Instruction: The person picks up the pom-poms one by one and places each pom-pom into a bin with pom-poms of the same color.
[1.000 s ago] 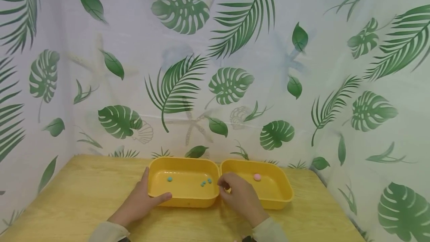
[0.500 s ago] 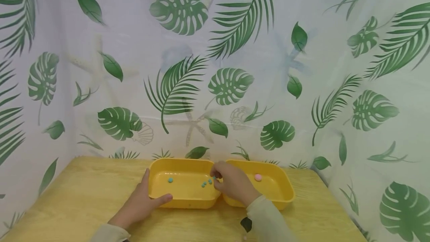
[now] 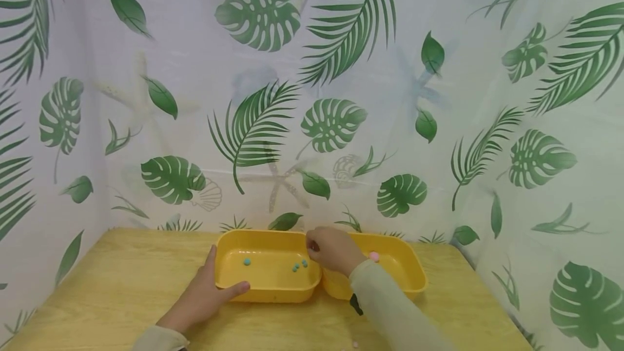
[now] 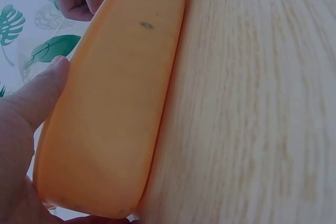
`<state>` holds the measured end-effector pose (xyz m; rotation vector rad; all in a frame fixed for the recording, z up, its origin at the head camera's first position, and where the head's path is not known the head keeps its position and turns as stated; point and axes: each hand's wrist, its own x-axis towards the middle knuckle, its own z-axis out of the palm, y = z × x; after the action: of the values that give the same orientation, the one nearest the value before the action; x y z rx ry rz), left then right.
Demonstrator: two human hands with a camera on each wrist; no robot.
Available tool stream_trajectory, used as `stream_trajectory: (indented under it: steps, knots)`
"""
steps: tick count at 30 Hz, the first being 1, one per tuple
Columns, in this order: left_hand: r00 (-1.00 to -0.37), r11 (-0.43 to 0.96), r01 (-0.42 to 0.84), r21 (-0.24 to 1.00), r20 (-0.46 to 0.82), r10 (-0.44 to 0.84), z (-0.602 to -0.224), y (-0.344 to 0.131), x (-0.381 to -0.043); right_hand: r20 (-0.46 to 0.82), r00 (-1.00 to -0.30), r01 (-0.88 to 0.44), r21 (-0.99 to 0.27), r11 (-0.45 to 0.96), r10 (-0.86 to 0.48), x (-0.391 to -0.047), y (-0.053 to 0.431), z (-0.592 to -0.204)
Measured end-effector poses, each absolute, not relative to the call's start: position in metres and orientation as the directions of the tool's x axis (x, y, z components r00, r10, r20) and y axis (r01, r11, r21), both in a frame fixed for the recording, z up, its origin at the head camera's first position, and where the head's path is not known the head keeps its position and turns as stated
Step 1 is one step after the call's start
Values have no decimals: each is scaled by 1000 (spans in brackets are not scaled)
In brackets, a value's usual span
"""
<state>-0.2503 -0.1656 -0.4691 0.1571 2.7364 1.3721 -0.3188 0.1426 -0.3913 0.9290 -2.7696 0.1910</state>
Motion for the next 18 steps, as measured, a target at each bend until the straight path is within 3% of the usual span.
stream_trajectory:
  steps: [10,18]
  knots:
    - [-993,597,49,800,-29,119,-470,-166,-252,60,-799,-599,-13,800,-598,-333,130,-392]
    - [-992,592,63,804,-14,125,-470,-166,-251,39,-775,-631,-2,776,-631,-339,127,-403]
